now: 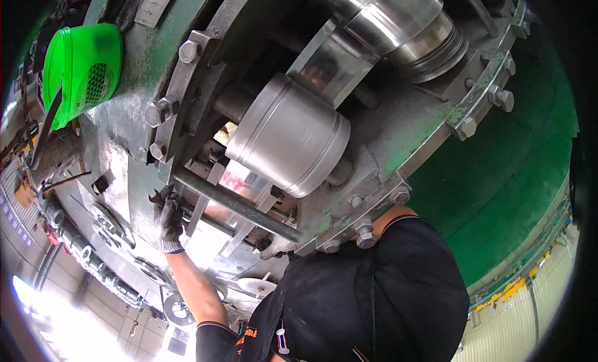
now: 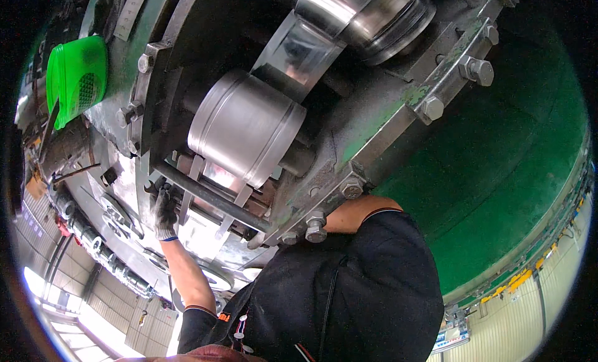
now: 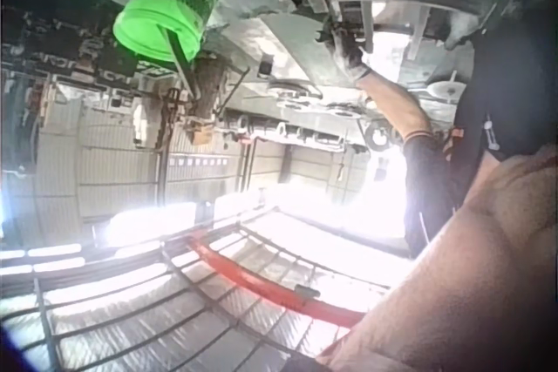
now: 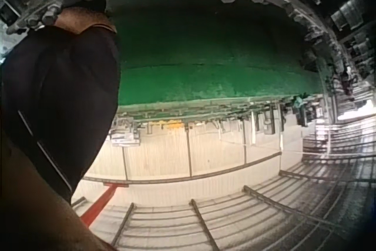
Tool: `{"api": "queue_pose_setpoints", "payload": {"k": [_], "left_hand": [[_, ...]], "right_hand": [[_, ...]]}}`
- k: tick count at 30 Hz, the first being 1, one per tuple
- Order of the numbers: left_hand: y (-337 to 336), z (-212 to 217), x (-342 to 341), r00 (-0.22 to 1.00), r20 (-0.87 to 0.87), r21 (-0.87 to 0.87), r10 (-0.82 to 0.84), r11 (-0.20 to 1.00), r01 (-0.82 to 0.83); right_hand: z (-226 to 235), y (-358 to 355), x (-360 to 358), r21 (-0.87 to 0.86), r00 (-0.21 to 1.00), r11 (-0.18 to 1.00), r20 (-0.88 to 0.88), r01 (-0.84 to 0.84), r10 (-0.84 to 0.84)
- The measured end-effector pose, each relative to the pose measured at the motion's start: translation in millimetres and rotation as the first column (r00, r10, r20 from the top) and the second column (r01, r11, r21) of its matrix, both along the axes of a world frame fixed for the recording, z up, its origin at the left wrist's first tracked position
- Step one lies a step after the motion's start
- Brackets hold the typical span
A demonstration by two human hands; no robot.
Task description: Adjusting a metal processing production line using a wrench after organizing metal profiles.
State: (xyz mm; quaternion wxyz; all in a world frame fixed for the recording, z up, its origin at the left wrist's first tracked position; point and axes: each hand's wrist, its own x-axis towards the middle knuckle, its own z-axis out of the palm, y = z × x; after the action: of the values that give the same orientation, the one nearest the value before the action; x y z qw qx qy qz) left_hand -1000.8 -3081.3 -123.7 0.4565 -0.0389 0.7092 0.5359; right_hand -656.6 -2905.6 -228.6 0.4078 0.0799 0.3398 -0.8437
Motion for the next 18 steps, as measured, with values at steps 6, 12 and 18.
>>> {"api": "queue_pose_setpoints", "payload": {"k": [6,12,18], "left_hand": [[15.4,9.0,8.2,0.999,-0.044,-0.047,0.009,0.999,-0.011],[22.7,15.2,8.2,0.995,-0.064,-0.101,-0.071,0.993,0.065],[29.7,13.1,19.9,0.994,-0.113,-0.087,-0.008,0.996,-0.001]], "right_hand": [[-4.3,-18.0,-2.5,-0.025,0.999,0.999,-0.023,-0.046,0.045],[-15.6,-56.0,-5.5,-0.054,0.992,0.991,-0.051,-0.121,0.118],[-30.4,-91.5,-8.4,-0.080,0.975,0.974,-0.094,-0.211,0.203]]}}
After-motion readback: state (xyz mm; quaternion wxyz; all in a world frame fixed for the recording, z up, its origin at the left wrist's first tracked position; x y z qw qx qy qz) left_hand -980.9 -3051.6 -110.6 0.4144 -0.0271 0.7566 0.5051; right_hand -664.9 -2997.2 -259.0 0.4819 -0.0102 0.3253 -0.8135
